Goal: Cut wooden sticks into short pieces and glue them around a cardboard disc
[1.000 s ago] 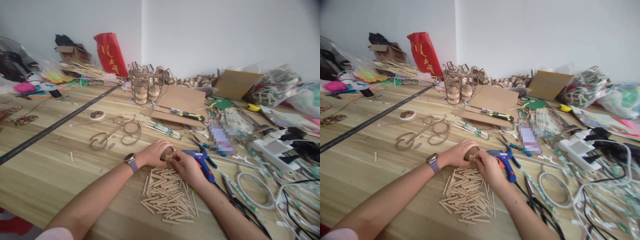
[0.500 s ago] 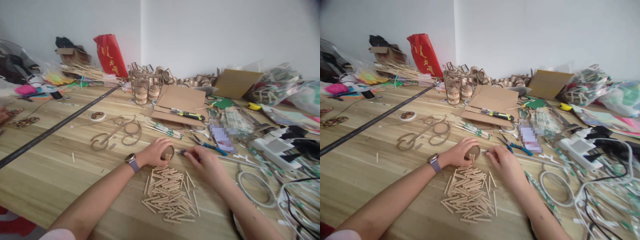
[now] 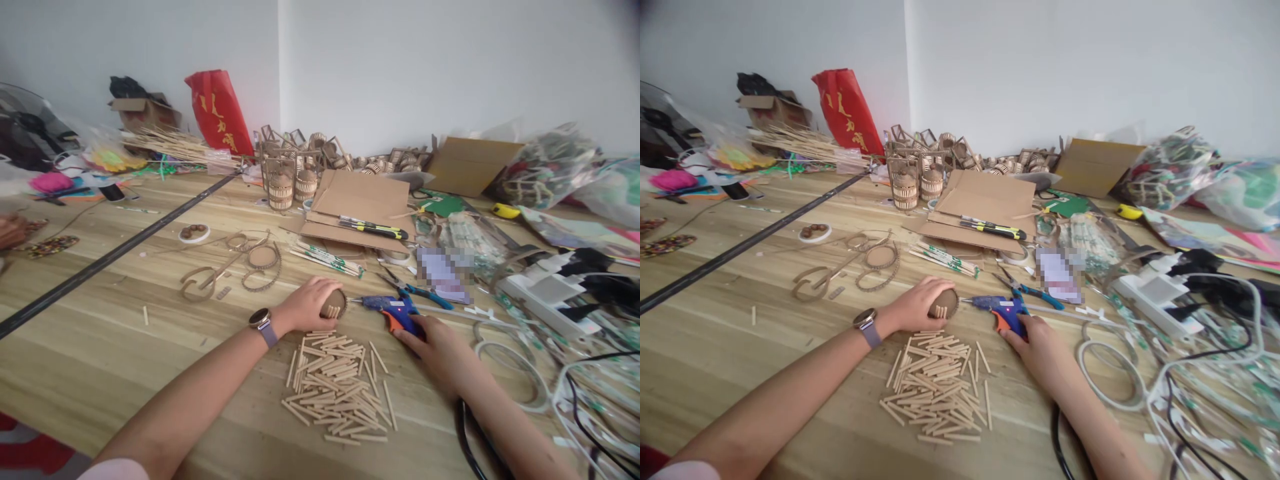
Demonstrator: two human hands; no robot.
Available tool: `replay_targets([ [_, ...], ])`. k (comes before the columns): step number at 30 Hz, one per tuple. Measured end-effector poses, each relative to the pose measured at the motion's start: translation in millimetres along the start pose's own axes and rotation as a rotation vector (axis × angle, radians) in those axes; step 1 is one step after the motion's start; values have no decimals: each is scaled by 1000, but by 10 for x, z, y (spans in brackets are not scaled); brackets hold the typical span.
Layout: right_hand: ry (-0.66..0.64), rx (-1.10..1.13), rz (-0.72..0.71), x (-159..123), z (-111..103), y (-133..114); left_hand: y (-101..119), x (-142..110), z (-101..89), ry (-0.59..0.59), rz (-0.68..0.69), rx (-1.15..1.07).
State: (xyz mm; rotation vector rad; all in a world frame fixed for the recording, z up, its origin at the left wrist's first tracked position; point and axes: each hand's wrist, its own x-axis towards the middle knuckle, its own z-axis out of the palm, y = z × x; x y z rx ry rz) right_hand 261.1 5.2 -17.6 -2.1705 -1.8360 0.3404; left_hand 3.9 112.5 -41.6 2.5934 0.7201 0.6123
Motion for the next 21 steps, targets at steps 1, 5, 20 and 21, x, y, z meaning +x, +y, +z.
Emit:
replay_targets([
  [1, -9, 101, 21, -2, -22, -5, -4, 0, 1, 0, 2, -5],
  [5, -78, 659, 137, -68, -99, -102, -15, 4, 3, 3, 8, -26],
  [20, -133, 587, -34, -171, 61, -186, -18, 11, -4, -12, 4, -24],
  [21, -126, 564, -76, -174, 61, -207, -17, 11, -6, -11, 3, -24],
])
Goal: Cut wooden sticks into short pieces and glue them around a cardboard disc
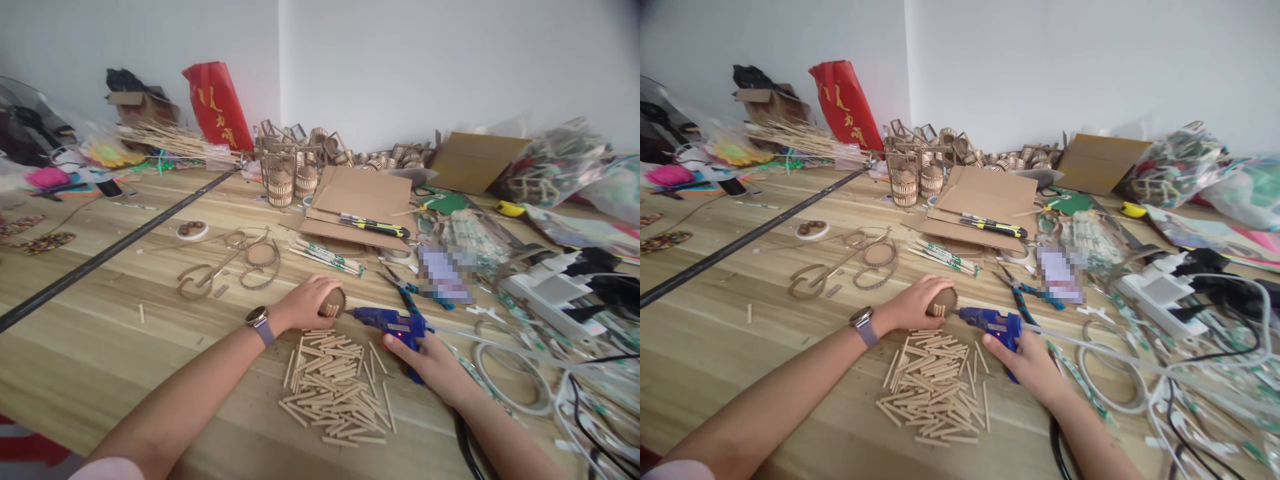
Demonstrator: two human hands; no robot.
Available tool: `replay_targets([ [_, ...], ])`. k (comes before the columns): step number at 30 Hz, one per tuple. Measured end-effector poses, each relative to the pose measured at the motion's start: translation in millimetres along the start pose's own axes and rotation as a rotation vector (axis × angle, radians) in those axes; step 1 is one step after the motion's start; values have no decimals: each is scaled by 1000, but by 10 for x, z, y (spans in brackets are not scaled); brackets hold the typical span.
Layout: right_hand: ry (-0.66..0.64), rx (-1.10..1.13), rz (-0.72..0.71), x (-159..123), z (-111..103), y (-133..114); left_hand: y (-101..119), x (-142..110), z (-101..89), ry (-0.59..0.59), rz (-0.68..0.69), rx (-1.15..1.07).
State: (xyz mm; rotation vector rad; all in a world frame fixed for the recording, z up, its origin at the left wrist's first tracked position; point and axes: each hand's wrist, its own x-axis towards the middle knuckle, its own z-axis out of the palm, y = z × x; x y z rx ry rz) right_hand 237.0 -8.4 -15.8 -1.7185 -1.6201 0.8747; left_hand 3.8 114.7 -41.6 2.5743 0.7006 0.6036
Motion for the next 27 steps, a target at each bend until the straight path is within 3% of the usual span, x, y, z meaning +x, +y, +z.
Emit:
replay_targets([
  [8, -49, -139, -133, 12, 70, -53, 11, 4, -7, 3, 5, 20],
  [27, -35, -235, -155, 0, 132, -26, 14, -1, -11, 13, -7, 0],
])
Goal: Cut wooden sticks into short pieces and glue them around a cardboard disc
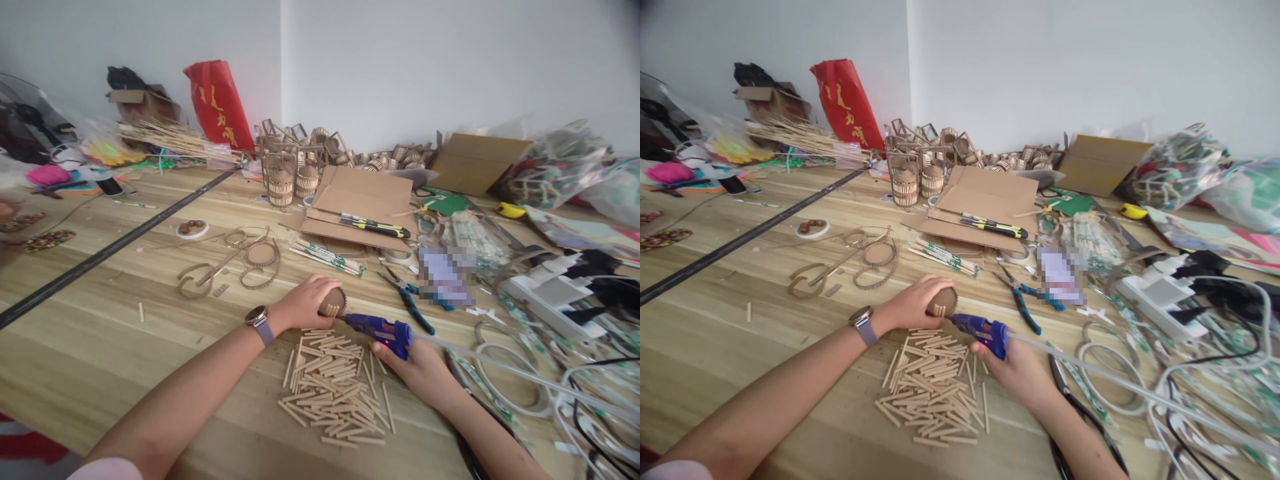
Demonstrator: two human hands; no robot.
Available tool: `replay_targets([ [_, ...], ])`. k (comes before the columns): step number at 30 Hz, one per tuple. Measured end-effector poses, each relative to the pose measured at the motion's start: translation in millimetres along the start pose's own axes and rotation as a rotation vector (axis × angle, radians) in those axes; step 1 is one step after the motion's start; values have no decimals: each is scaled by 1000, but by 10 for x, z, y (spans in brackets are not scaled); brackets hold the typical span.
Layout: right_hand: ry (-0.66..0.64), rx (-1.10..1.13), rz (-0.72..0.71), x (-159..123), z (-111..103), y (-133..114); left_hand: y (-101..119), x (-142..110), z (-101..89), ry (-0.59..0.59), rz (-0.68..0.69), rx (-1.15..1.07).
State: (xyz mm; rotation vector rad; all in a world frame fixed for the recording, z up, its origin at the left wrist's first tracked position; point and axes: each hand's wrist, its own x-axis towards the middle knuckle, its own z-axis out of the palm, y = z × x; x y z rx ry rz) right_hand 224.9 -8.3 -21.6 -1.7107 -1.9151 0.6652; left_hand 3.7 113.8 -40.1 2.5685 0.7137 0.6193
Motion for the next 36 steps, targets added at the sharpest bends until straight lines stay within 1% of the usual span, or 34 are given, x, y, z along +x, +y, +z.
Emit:
replay_targets([
  [4, 1, 3, -19, 5, -9, -28, 0, 2, 2, 6, 7, 5],
  [8, -1, 1, -9, 5, -20, -54, -1, 4, 3, 8, 11, 5],
  [30, 3, -53, -7, -2, -6, -65, -27, 2, 27, 14, 26, 0],
  [36, 22, -35, -20, 6, 0, -64, -36, 2, 33, 17, 25, 6],
])
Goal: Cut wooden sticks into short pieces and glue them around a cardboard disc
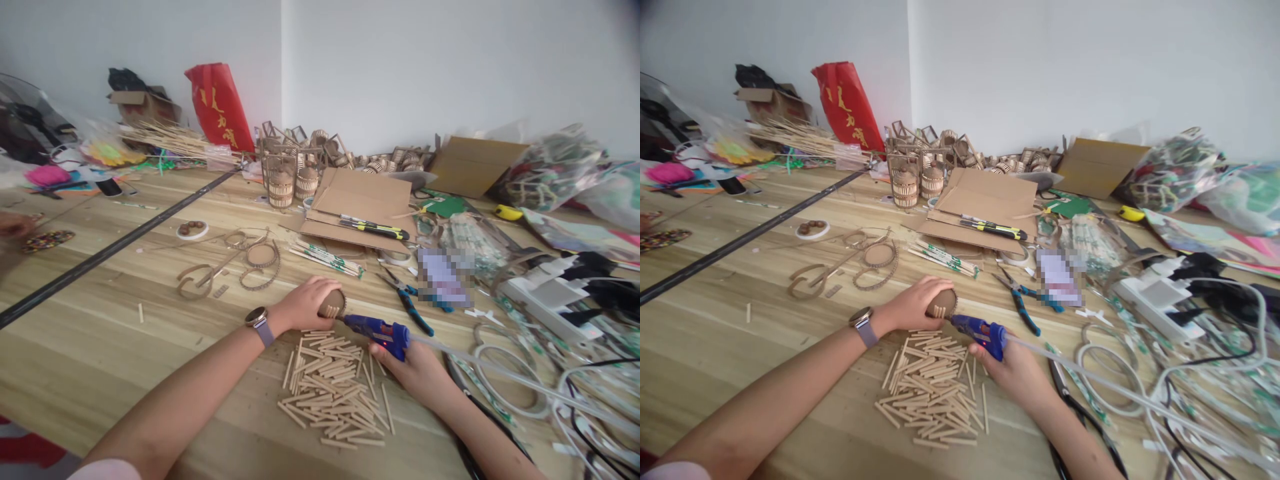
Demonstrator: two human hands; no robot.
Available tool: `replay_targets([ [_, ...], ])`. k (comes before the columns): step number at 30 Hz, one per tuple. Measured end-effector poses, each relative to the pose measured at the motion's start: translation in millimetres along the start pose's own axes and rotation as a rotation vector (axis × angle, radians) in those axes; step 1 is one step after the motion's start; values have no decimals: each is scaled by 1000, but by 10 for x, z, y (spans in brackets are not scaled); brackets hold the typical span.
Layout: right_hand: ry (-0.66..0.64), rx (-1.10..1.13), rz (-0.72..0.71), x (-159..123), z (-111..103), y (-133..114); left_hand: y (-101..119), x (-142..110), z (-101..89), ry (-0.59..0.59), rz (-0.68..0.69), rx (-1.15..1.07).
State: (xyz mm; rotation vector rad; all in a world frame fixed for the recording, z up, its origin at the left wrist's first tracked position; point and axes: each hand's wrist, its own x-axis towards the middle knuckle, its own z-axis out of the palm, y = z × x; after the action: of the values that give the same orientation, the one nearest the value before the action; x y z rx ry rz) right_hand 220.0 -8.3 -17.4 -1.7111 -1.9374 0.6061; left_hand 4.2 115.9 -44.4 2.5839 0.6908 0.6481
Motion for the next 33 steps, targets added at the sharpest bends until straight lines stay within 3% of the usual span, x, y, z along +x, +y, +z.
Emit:
replay_targets([
  [16, -9, 41, 52, -1, -2, -17, 43, 5, -34, -18, -22, -9],
  [19, 62, 136, 104, 11, -17, 29, 49, 1, -37, -21, -46, -17],
  [22, 163, 248, 297, 38, -42, 123, 56, -3, -42, -37, -87, -24],
  [25, 157, 514, 458, 70, -85, 206, 58, -6, -45, -40, -93, -16],
  [28, 112, 718, 477, 89, -159, 267, 58, -6, -46, -35, -82, -16],
  [30, 78, 628, 440, 87, -230, 307, 57, -5, -45, -32, -76, -16],
  [33, 64, 217, 372, 64, -335, 341, 53, -6, -39, -28, -71, -14],
])
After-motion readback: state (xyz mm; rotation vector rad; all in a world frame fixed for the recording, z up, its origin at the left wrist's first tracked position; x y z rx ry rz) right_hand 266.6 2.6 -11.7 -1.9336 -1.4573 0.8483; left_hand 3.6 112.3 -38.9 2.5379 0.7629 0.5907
